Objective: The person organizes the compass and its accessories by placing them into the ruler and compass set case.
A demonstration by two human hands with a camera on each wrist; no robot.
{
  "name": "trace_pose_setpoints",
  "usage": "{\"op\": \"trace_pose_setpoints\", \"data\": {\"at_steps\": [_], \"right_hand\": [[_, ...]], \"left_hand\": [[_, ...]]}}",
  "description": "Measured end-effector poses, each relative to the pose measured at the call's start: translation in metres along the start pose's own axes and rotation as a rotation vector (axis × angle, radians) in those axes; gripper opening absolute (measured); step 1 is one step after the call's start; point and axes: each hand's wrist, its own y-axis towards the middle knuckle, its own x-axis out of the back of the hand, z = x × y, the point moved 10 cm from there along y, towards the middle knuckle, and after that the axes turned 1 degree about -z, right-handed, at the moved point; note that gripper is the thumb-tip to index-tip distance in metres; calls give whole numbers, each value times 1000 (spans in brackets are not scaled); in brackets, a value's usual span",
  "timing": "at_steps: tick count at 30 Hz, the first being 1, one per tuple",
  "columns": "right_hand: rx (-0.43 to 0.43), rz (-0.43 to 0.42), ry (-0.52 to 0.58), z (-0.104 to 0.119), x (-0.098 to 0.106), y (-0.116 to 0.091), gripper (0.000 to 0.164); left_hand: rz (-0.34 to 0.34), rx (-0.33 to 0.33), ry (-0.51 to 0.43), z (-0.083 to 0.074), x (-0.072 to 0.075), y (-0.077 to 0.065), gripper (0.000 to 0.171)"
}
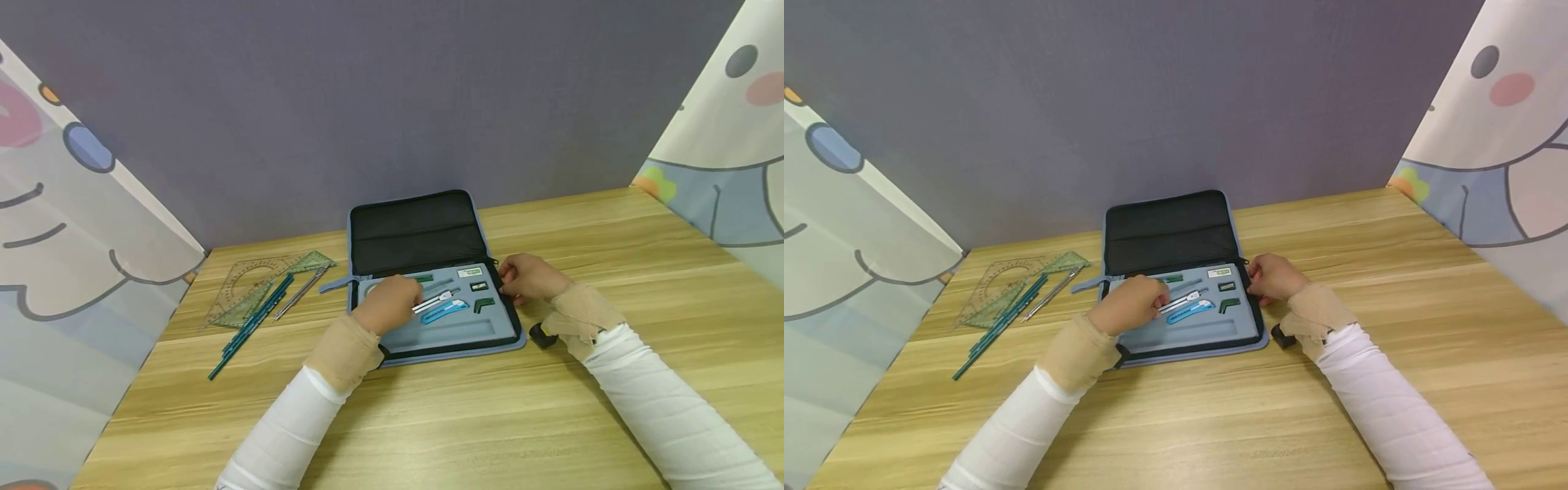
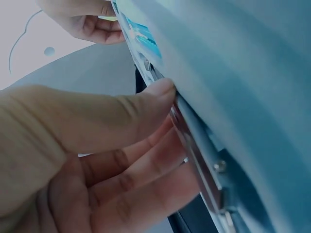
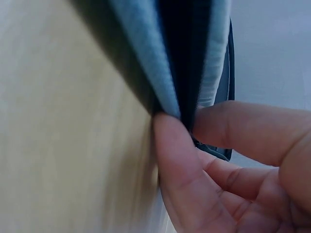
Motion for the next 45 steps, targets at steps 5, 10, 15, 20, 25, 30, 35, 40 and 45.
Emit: {"op": "trace_pose_setpoints", "data": {"at_steps": [5,10,15,20,25,30,35,40,45], "right_hand": [[2,2,-3,0,0,0,30],[1,0,5,0,1,-1,30],[5,2,11,1,1,0,30],[4,3,7,0,0,0,30],[6,4,5,0,0,0,31],[7,5,3,0,0,0,31],[8,1,-3,0,1,-1,30],[11,3,-4,2,1,-1,31],[8,9,-4,2,0,-1,31]], "left_hand": [[-9,-6,-28,2,0,0,22],[-12,-12,-64,2,0,0,22],[-11,-5,-66,2,1,-1,20],[-8,3,-49,2,0,-3,28],[-24,0,-42,1,0,-3,30],[-45,-14,-9,-2,1,-3,28],[-44,-5,2,-5,2,-3,27],[-36,28,-15,-2,2,-2,27],[-61,6,4,-6,3,-1,43]]}}
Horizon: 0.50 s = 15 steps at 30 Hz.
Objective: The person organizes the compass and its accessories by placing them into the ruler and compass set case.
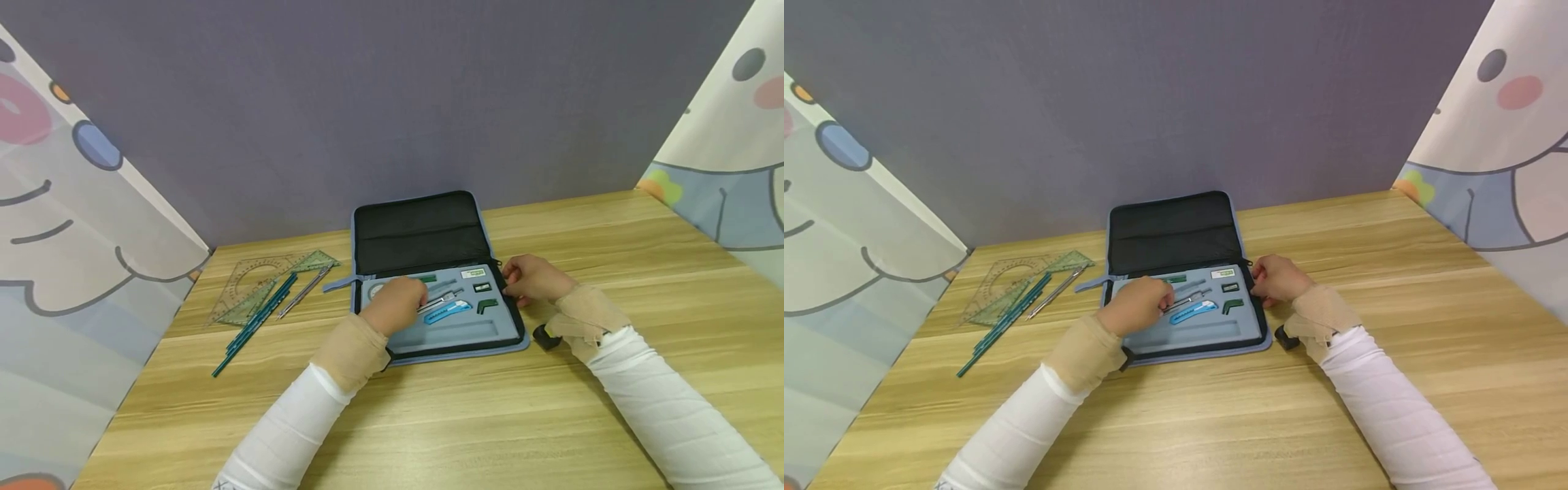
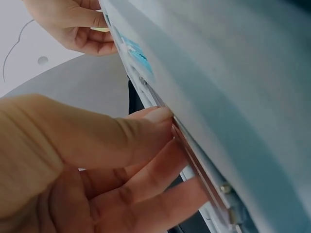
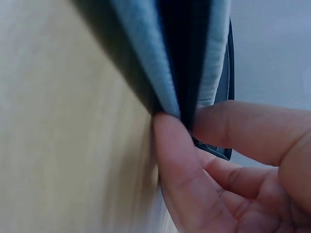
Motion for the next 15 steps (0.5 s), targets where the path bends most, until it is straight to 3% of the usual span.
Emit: {"op": "trace_pose_setpoints", "data": {"at_steps": [3,6,15], "right_hand": [[-5,3,6,-1,0,0,32],[-9,3,8,-1,0,0,31],[-7,1,7,0,0,-1,32]], "left_hand": [[-13,-6,24,-2,0,1,53],[-17,7,42,-2,-1,1,54],[-65,-37,59,-7,0,3,56]]}}
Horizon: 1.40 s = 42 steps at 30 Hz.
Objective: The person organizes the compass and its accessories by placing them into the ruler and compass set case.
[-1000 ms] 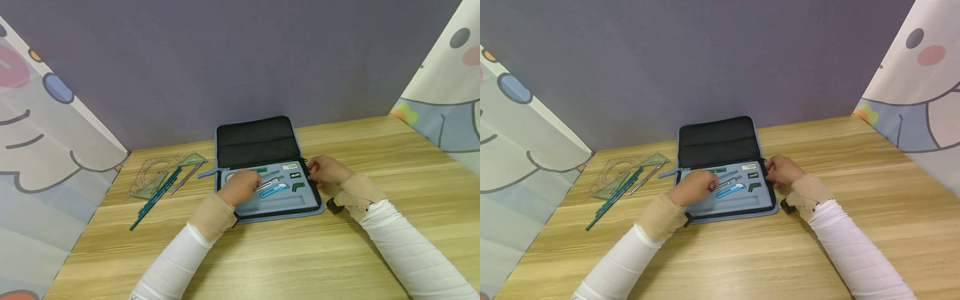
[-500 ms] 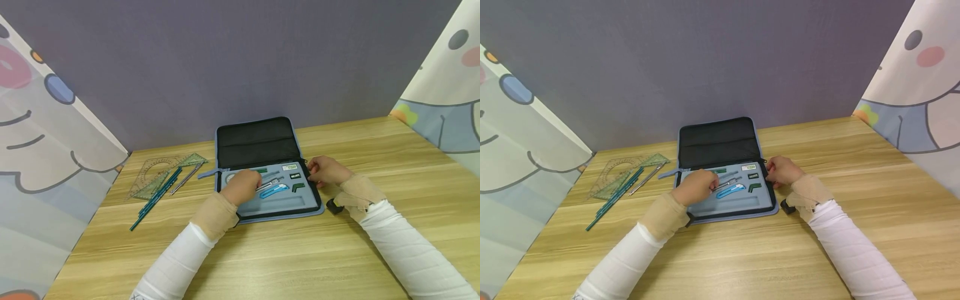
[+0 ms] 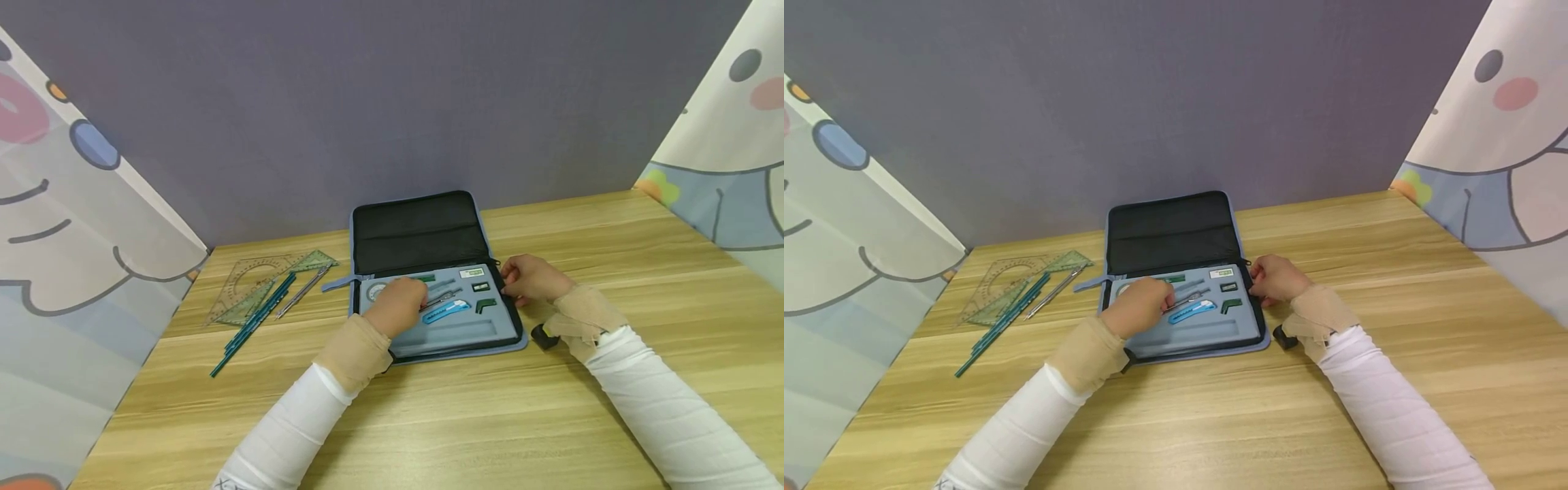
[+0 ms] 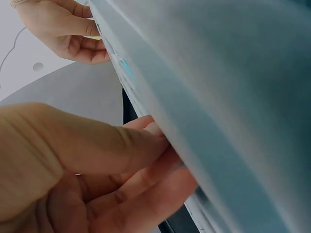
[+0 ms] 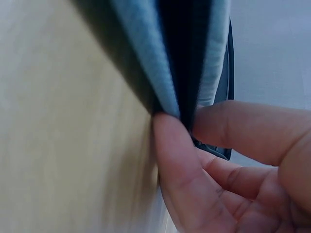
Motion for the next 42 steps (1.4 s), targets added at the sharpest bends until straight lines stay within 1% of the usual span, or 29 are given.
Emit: {"op": "trace_pose_setpoints", "data": {"at_steps": [4,7,9,11,13,14,16,18,20,21,22,25,26,27,28,30,31,35,37,40,42], "right_hand": [[5,2,-10,1,-1,2,32],[5,6,-14,0,-2,3,32],[5,6,-15,-1,-2,4,32],[7,7,-16,-2,-1,4,32],[8,6,-17,-3,-1,4,32],[9,4,-17,-3,0,4,32],[11,2,-17,-4,0,4,32],[12,2,-14,-4,0,4,32],[18,3,-15,-3,0,4,32],[23,3,-17,-3,0,5,32],[25,3,-16,-3,0,5,32],[29,1,-17,-3,0,5,31],[32,1,-15,-3,0,6,31],[30,-1,-13,-3,0,6,31],[27,0,-11,-4,1,5,31],[29,1,-10,-4,1,5,31],[27,2,-8,-5,2,5,31],[24,5,-10,-7,1,5,31],[24,3,-12,-6,1,5,30],[23,-1,-14,-6,1,5,31],[26,-1,-9,-6,1,6,32]], "left_hand": [[-3,-4,-9,0,1,-2,56],[12,-6,-38,2,1,-4,51],[33,17,-59,6,2,-6,38],[49,49,-83,14,7,-10,24],[40,78,-97,26,16,-15,21],[25,101,-102,34,21,-19,23],[-13,129,-97,53,33,-26,20],[-52,175,-81,77,43,-36,20],[-74,232,-56,101,49,-47,19],[-73,260,-51,112,51,-52,16],[-65,290,-53,123,51,-57,16],[-25,367,-51,151,48,-67,42],[-17,385,-42,159,47,-69,43],[-2,398,-34,165,45,-70,43],[5,409,-14,170,44,-72,36],[32,448,10,180,39,-74,16],[38,457,30,184,38,-75,9],[109,539,67,200,25,-79,12],[121,567,84,205,21,-81,14],[116,597,84,210,19,-82,18],[103,602,86,211,20,-82,19]]}}
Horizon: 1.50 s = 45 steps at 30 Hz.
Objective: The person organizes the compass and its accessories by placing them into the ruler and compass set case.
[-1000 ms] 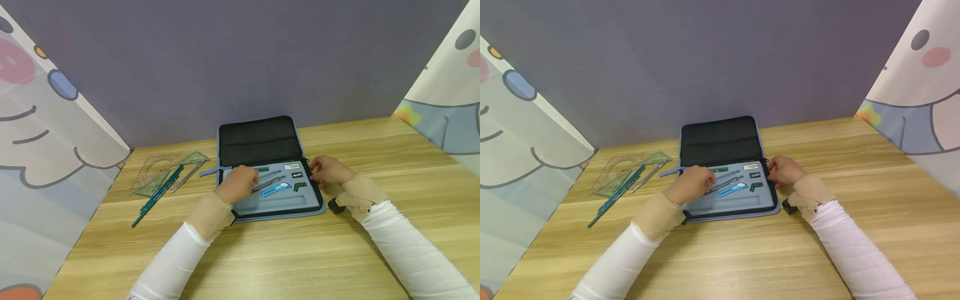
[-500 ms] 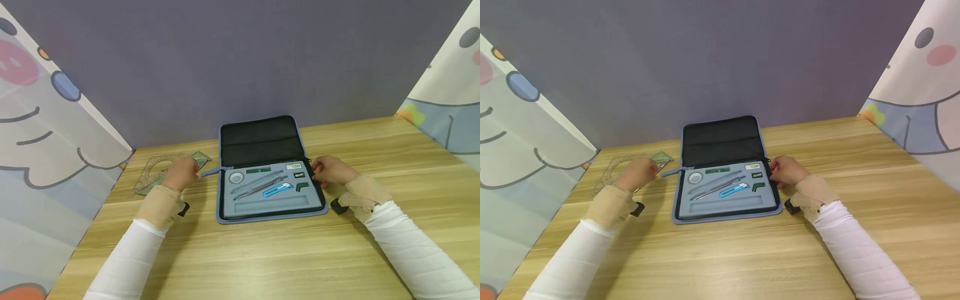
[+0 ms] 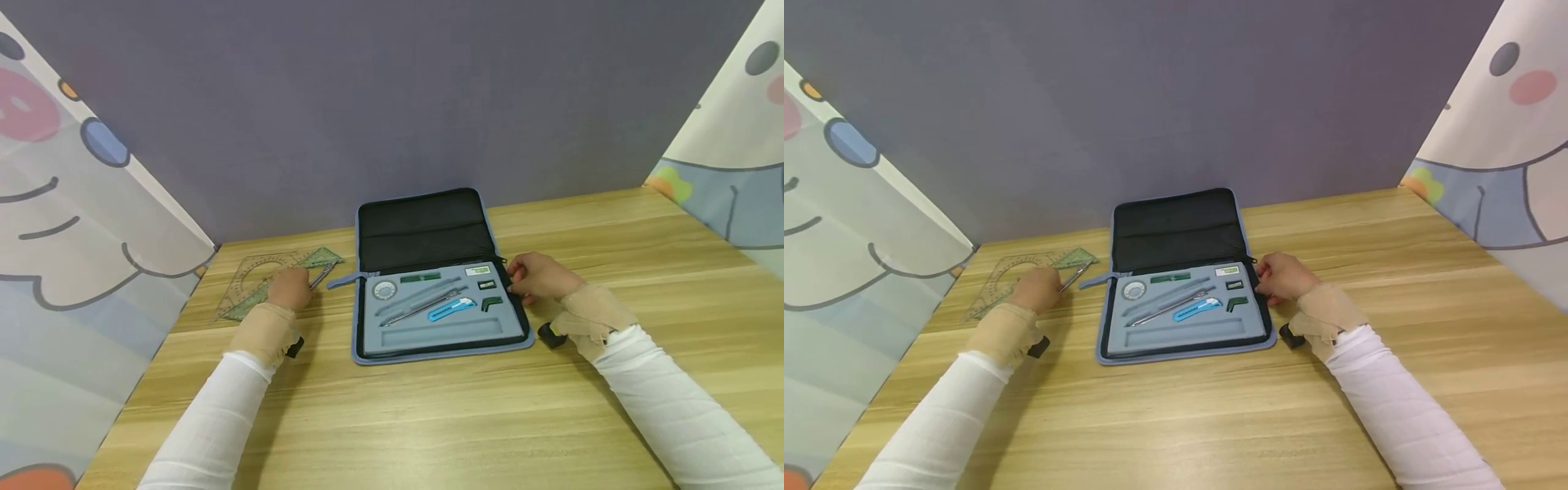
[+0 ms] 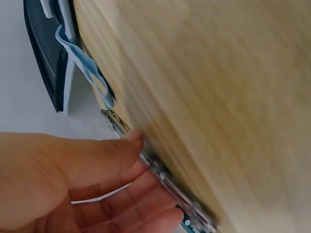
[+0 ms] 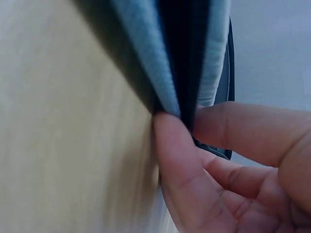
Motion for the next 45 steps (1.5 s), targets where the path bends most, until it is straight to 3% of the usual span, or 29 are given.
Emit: {"op": "trace_pose_setpoints", "data": {"at_steps": [9,14,23,27,30,34,37,41,45], "right_hand": [[-10,3,1,0,-2,0,31],[-14,0,-5,1,-1,-1,30],[-12,-9,-25,3,2,-1,30],[-9,-7,-13,2,1,0,30],[-7,-5,-7,2,-1,0,31],[-5,-5,0,1,-2,-1,31],[-9,-5,5,1,-2,-1,30],[-24,-12,5,0,-1,-1,29],[-20,-16,3,1,0,-1,29]], "left_hand": [[12,-27,-47,-2,-2,-1,18],[57,-27,-170,-1,-8,-2,22],[127,-72,-430,0,-19,-2,50],[102,-109,-522,-8,-11,-4,48],[56,-157,-501,-23,-1,-8,34],[-15,-275,-440,-59,10,-12,14],[-42,-378,-388,-91,14,-18,12],[-29,-514,-307,-134,14,-27,10],[-11,-623,-220,-168,8,-37,27]]}}
